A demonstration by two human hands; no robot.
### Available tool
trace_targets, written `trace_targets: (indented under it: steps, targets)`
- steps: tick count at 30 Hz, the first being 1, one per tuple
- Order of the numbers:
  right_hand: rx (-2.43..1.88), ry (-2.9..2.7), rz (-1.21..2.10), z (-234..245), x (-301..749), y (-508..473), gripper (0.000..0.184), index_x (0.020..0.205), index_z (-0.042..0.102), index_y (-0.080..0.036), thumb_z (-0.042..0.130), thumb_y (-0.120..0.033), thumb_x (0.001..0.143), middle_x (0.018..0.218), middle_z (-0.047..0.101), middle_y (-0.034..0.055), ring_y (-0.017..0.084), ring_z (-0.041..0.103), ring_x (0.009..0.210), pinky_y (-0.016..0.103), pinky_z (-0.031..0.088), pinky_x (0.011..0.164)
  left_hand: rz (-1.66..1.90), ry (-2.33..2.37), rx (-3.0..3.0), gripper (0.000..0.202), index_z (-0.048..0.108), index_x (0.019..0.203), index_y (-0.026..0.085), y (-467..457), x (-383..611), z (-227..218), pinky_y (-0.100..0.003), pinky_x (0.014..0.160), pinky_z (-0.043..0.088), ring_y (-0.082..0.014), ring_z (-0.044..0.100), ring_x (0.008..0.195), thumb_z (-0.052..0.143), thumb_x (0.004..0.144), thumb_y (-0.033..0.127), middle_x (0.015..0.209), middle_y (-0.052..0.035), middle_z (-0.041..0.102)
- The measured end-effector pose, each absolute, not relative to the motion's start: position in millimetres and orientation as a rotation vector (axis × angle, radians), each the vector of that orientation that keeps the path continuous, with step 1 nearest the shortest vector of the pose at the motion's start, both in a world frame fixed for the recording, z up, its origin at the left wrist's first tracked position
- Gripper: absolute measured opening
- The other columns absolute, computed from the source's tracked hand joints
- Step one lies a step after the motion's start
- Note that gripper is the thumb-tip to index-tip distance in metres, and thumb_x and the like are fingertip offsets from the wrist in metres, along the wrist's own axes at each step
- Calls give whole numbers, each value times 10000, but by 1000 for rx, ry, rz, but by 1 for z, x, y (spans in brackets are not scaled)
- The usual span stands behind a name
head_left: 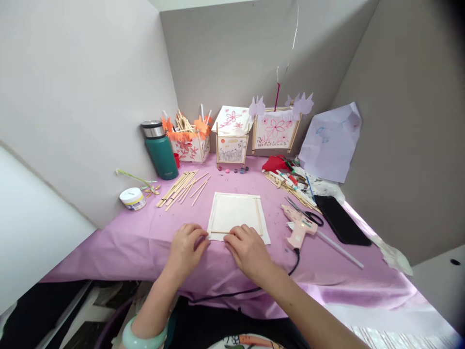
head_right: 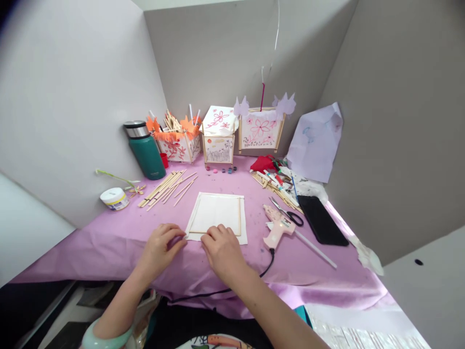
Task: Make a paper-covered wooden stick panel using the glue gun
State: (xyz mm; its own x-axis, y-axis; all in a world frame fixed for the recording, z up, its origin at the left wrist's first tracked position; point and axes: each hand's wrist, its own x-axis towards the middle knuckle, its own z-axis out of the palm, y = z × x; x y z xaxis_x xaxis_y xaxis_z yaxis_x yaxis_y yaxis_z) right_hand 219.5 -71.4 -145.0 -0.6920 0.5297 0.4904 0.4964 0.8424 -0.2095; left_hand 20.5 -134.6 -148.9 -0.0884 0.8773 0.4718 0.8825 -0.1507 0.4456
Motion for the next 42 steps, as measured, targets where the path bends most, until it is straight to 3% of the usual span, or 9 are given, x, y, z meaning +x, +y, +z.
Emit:
trace_targets:
  steps: [11, 17, 21, 28, 36, 42]
  targets:
    - [-748, -2491, 102, -144, 217, -81, 143, 974, 625, -217, 489, -220, 931, 922, 592, 49, 185, 467, 873, 326, 333, 749, -735, -1848, -2235, 165, 681, 970, 218, -139, 21, -146, -354, 770, 415, -210, 544, 896, 544, 885, 254, 962, -71, 630]
    - [-879, -2390, 76, -147, 240, -89, 134, 959, 624, -188, 496, -198, 922, 944, 593, 60, 186, 468, 871, 327, 340, 768, -703, -1711, -2303, 213, 659, 959, 163, -137, 21, -149, -351, 794, 434, -197, 543, 898, 450, 930, 195, 980, -80, 637]
    - [-950, -2389, -30, -149, 262, -88, 124, 882, 635, -186, 519, -150, 905, 863, 596, 44, 176, 471, 820, 313, 322, 728, -560, -1728, -2310, 223, 660, 962, 158, -136, 21, -144, -347, 800, 463, -200, 558, 904, 451, 905, 107, 984, -77, 649]
    - [-1163, -2486, -408, -149, 271, -74, 125, 735, 607, -167, 605, -59, 797, 764, 578, 44, 199, 451, 748, 337, 267, 684, -73, -1780, -2237, 190, 654, 792, 132, -132, 42, -122, -382, 734, 487, -251, 584, 815, 510, 792, 8, 843, -92, 644]
    - [-1191, -2437, -474, -134, 277, -72, 106, 788, 600, -156, 570, -58, 813, 790, 568, 64, 215, 445, 761, 355, 258, 702, -218, -1828, -2069, 153, 615, 819, 139, -127, 47, -130, -347, 667, 473, -230, 599, 763, 471, 864, 113, 777, -73, 626]
    - [-1190, -2569, -396, -132, 290, -80, 110, 763, 608, -160, 577, -63, 805, 780, 591, 54, 208, 483, 762, 362, 279, 714, -188, -1751, -2252, 164, 628, 845, 154, -132, 50, -127, -377, 730, 481, -243, 596, 837, 474, 858, 100, 859, -74, 637]
